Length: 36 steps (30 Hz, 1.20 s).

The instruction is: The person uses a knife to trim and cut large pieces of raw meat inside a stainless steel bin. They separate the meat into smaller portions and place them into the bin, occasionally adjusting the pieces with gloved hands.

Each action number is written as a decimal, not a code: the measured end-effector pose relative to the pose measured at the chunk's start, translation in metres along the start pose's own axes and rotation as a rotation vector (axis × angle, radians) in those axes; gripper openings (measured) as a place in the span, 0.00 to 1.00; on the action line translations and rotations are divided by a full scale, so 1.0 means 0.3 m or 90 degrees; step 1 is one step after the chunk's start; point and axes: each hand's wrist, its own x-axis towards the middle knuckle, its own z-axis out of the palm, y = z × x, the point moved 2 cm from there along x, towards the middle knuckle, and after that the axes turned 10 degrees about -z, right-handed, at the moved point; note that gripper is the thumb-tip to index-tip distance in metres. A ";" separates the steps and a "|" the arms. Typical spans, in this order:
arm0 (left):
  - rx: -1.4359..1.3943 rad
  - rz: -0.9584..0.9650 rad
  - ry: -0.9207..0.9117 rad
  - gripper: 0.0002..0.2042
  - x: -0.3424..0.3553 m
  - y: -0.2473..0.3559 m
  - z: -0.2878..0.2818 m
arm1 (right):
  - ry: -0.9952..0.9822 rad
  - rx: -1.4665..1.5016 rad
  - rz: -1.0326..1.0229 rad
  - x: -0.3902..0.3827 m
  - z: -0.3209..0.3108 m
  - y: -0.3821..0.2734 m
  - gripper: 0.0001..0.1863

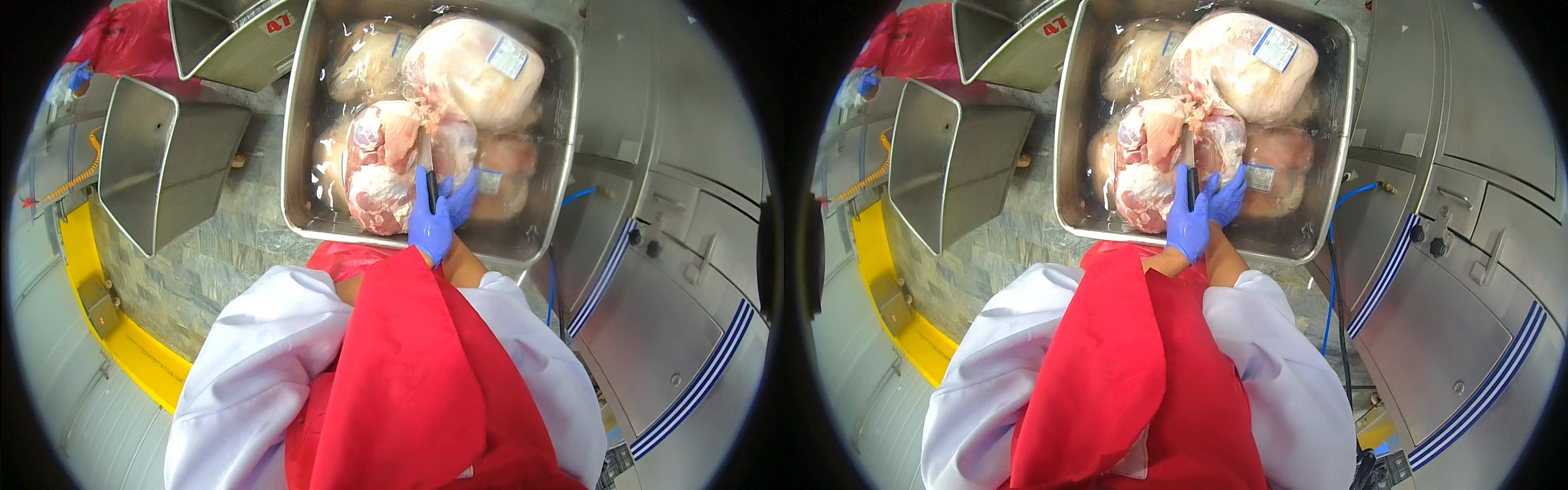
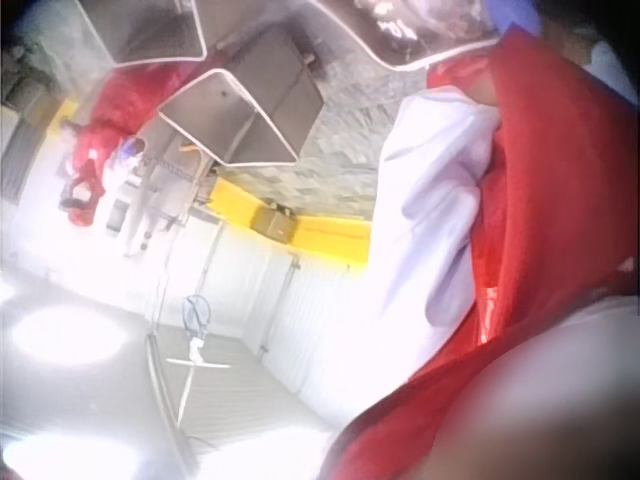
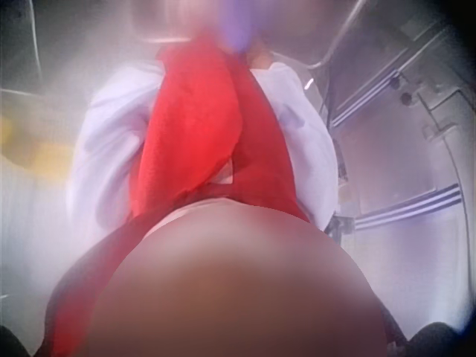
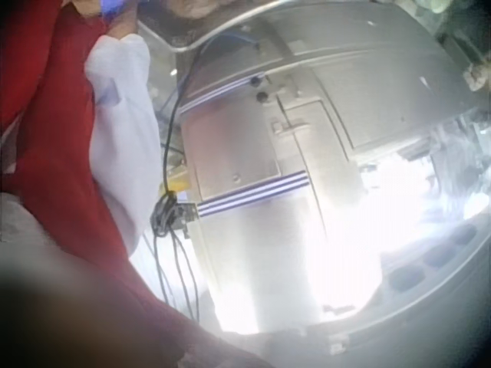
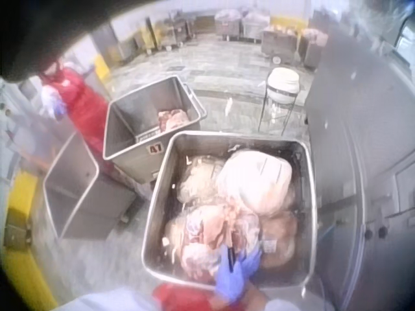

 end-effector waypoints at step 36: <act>-0.099 -0.021 -0.061 0.34 -0.225 -0.012 -0.688 | -0.682 -0.259 -0.356 0.619 0.205 -0.310 0.33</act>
